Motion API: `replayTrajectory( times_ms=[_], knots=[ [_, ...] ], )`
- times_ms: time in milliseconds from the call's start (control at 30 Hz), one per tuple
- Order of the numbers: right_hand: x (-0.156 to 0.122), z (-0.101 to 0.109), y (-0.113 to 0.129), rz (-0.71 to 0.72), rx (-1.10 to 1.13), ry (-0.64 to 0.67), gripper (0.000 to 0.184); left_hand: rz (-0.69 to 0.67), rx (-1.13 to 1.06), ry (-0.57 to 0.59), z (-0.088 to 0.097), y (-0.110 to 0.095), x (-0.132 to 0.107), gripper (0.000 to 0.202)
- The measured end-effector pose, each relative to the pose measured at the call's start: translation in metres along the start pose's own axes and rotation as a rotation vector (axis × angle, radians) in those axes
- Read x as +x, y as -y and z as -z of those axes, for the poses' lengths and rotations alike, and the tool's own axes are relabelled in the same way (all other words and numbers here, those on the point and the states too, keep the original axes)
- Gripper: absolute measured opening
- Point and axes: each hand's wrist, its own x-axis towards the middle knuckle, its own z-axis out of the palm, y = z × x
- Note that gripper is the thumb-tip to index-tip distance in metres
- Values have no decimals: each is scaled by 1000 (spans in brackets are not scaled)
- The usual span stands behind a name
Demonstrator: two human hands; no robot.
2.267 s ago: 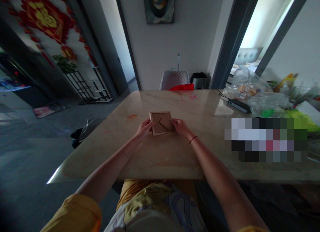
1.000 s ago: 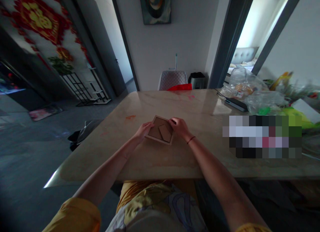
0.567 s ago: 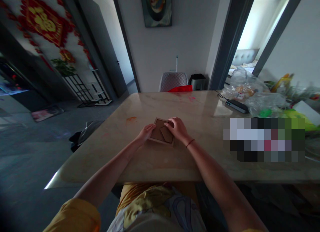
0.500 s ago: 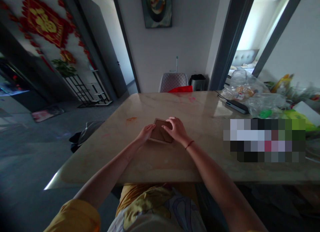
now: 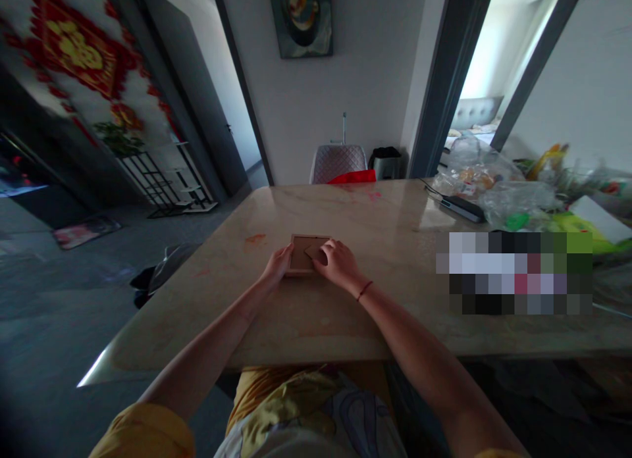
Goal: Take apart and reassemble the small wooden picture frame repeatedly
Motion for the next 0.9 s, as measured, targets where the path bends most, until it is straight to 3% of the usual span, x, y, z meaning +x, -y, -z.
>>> replayTrajectory(
  times_ms=[167,333,433,633,900],
  knots=[
    [1,2,4,-109,101,-71,24,24,42,-31,0,-7,-5,43],
    [7,4,1,-295,470,-128,27,36,43,1,1,-9,-8,42],
    [14,6,-8,-496,757,-145,26,34,73,-27,1,-7,-6,42],
    [20,16,-32,-1019,1270,-361,15,11,83,-37,2,-3,-4,45],
    [22,18,-44,-1215,1392,-442,18,6,288,-9,4,0,0,55]
  ],
)
